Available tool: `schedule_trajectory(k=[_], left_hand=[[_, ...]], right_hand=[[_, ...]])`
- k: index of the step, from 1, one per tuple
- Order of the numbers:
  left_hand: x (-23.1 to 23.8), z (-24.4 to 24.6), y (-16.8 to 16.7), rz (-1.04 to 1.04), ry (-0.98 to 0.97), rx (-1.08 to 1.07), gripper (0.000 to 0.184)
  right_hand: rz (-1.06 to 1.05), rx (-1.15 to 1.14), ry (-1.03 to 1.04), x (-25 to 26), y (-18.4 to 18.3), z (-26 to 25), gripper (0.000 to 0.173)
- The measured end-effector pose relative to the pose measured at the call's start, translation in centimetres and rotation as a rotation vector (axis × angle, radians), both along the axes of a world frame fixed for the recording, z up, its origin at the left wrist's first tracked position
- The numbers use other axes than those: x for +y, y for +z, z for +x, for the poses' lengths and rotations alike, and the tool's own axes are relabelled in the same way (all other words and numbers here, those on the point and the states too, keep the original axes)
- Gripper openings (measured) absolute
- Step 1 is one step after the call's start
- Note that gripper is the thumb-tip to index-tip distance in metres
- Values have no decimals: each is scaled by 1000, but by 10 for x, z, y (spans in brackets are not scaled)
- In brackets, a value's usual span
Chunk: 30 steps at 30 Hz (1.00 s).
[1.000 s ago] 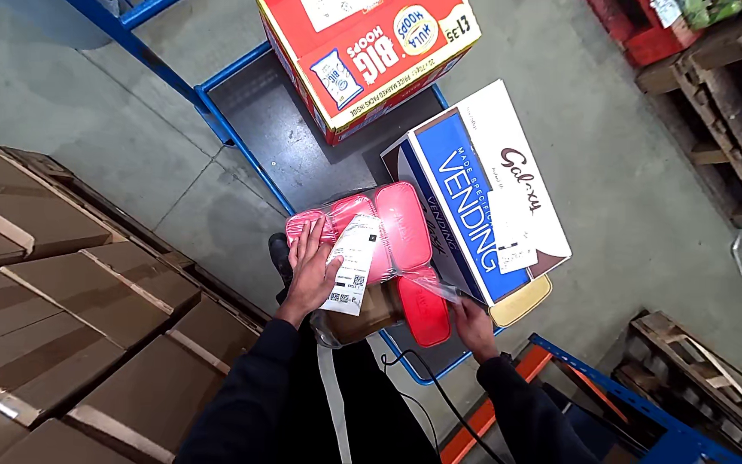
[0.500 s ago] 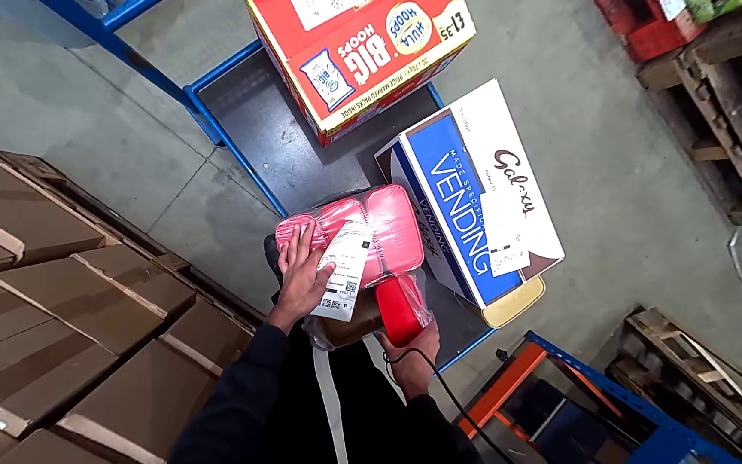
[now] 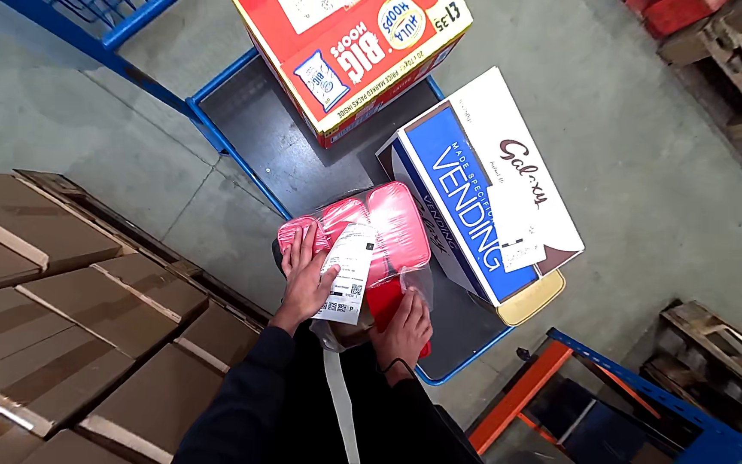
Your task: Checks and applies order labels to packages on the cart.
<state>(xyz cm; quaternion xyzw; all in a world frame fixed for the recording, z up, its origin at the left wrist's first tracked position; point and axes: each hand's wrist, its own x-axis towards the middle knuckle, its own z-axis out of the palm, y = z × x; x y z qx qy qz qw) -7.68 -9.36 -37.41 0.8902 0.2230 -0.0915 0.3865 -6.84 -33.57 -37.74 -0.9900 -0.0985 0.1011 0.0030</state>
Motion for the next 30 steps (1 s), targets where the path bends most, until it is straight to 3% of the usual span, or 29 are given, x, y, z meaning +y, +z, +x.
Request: schedule_trajectory(k=[9,16,19,22,26,30], left_hand=[[-3,4,-7,20,30,18,46],[-4,2,-11,46,29,-22,46],[-4,3,-11,31,38,-36,44],[-4,3,-12,34,42,-38,44],[-5,5,-12,48,48,-24,51],[-3,4,-13,55,42,2,53]], right_hand=[[83,104,4,-15,23,30,132],[288,362,8,-36,143,53,135],[412,357,9,-41,202,88,128],[390,240,61,-42,243,135,123],[283,-15,77,-36,233,213,125],[223,-72,78,-24,196,284,132]])
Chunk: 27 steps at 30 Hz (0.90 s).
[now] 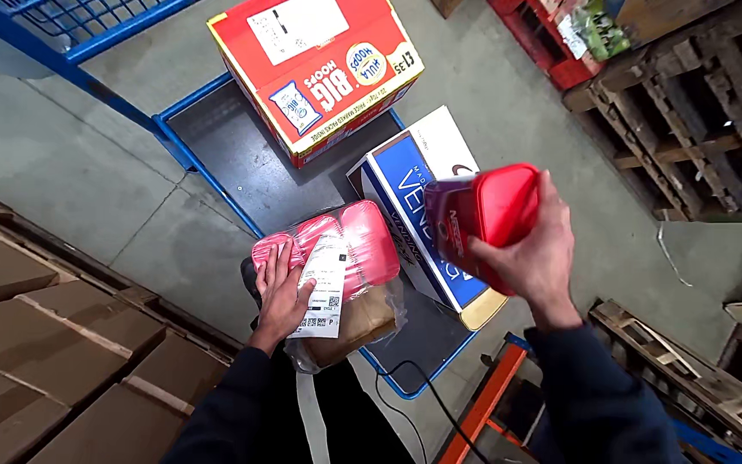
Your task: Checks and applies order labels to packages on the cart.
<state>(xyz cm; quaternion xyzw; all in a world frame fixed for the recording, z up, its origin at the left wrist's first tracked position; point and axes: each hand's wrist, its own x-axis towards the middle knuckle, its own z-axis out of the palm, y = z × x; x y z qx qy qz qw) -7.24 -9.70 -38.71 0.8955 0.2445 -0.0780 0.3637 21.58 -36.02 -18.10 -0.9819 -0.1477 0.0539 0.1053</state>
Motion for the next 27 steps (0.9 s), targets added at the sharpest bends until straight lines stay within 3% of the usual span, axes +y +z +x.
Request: schedule_trajectory(k=[4,7,9,10,11,13,17,20,23,27], left_hand=[[-1,-1,1,-2,-5,3,53],[2,-2,7,-161,92,-57,51],[10,-2,28,-490,386,-119,47],[15,3,41,-633,601,-191,36],[21,9,52,-748,745,-260,29],[32,15,60,-810,848,-353,27],[48,34,45,-504,720,-221,49],[43,39,16,-188,552,-88,64],[33,44,-6,129,435,-42,60],[31,49,-11,283,388,-3,52]], right_hand=[[39,82,-68,-11,-21,37,119],[-21,-28,32,-8,-14,21,102],[-22,-141,227,1,-11,-11,74],[29,-131,314,8,-16,-32,60],[77,-67,384,14,-27,-54,49],[87,182,448,23,-57,-97,42],[-24,352,466,54,-121,-128,58],[-46,404,434,92,-133,-115,83],[-168,446,465,129,-139,-93,98],[-348,432,477,154,-146,-77,99]])
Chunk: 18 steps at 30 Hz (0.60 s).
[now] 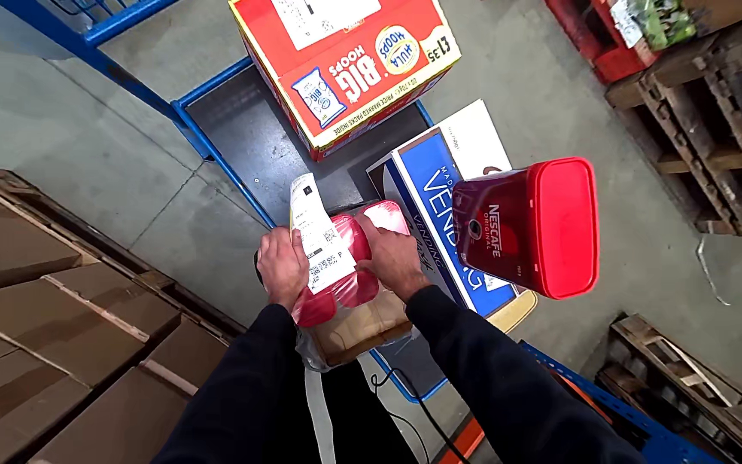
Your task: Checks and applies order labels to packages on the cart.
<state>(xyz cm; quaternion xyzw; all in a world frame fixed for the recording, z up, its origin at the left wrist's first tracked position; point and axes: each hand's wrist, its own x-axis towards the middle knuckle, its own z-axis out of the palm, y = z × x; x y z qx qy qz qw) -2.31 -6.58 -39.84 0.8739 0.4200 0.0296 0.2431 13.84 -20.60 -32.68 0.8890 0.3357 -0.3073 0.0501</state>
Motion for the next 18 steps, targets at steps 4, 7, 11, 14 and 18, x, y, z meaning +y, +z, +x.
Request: schedule_trajectory(k=[4,7,11,14,18], left_hand=[[0,1,-5,36,-22,19,48],[1,1,-8,47,-31,16,47],[-2,-5,-2,29,-76,14,46],[0,-4,-1,29,-83,12,47],[-1,-5,1,58,-94,-9,45]], right_hand=[[-28,-10,-10,6,6,1,99],[-25,-23,7,6,1,5,97],[-80,-14,47,13,-5,11,91],[-78,-23,83,15,-7,15,86],[65,-52,93,-5,-4,8,87]])
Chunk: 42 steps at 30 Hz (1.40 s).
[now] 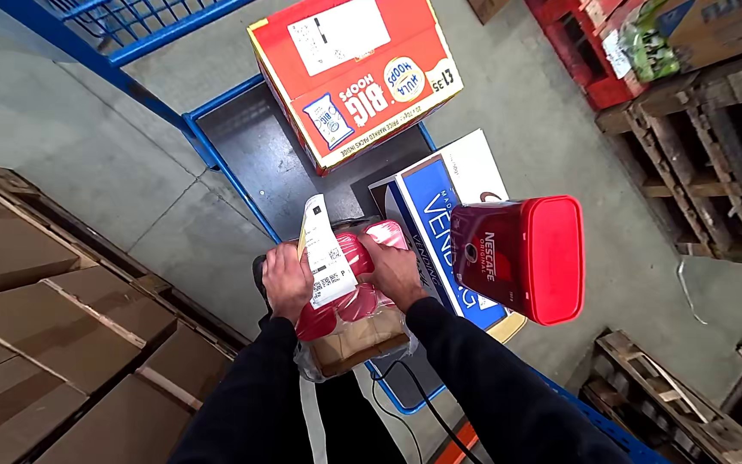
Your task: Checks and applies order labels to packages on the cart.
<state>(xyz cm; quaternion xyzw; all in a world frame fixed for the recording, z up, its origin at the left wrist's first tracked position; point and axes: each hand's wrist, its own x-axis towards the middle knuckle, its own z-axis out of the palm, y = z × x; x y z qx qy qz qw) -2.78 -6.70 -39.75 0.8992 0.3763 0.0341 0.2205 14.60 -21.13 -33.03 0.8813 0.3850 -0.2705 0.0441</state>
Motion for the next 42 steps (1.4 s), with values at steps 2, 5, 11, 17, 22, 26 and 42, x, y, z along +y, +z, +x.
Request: schedule_trajectory(k=[2,5,11,17,22,26,42], left_hand=[[1,3,-4,25,16,-14,43],[1,2,-10,28,43,9,42],[0,6,-7,11,47,39,42],[0,6,-8,13,53,52,45],[-1,6,-7,14,50,39,44],[-2,5,-10,37,39,45,40],[1,11,-10,78,41,30,37]], right_hand=[[19,-7,-37,-5,2,-5,91],[-32,6,-75,-10,4,-15,91],[-116,74,-117,-4,16,-17,98],[-137,80,-85,-1,17,-17,103],[-294,89,-5,26,4,3,109],[-220,39,71,23,-1,8,97],[-2,90,29,17,-16,9,48]])
